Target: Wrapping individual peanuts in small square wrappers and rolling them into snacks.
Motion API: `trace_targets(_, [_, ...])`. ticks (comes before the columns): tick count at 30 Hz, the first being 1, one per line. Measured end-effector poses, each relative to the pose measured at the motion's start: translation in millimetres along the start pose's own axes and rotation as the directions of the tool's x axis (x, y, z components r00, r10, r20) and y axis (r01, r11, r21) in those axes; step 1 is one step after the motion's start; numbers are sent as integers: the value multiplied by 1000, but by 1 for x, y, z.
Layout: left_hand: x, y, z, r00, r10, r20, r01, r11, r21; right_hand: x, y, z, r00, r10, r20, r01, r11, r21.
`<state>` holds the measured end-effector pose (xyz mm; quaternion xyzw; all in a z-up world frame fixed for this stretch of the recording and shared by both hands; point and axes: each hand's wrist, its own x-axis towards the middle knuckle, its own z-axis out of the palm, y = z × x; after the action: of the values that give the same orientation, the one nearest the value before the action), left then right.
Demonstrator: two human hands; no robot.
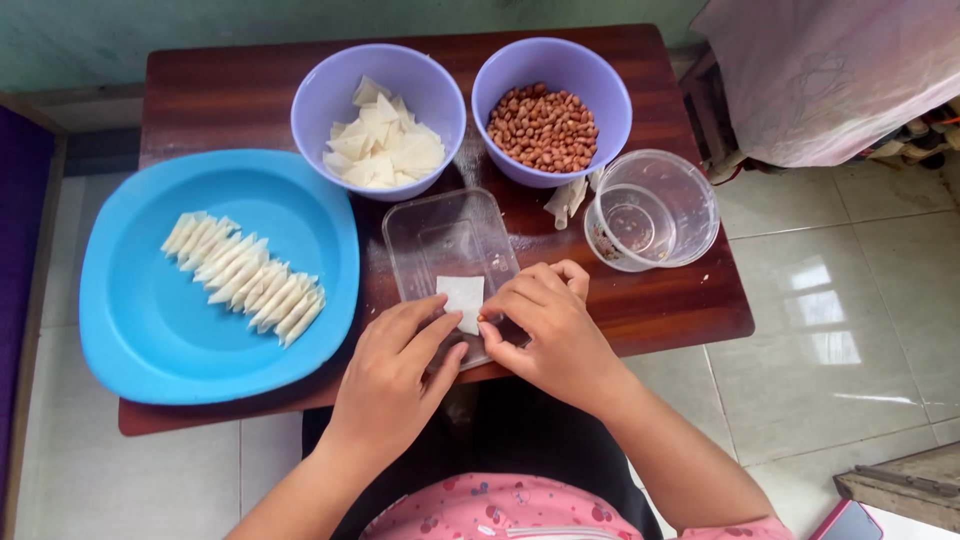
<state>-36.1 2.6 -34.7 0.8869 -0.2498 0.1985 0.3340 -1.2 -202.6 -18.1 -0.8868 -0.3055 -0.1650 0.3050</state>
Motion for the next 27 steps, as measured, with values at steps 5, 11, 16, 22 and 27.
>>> trace_targets(5, [-5, -12, 18, 996, 55, -70, -48, 994, 96, 0, 6, 11, 998, -57, -26, 54, 994, -93])
trace_targets(11, [-9, -12, 23, 988, 66, -140, -49, 992, 120, 1, 8, 17, 992, -113, -52, 105, 984, -147])
trace_targets(16, [-9, -14, 25, 984, 84, -157, -66, 991, 114, -1, 8, 18, 991, -130, -40, 121, 978, -171])
trace_targets(22, [-10, -14, 23, 991, 25, -135, -18, 999, 48, -7, 11, 21, 995, -92, -37, 85, 984, -155])
trace_targets(27, [-9, -13, 21, 993, -14, -117, 16, 1000, 15, -9, 12, 21, 995, -54, -89, 49, 997, -58])
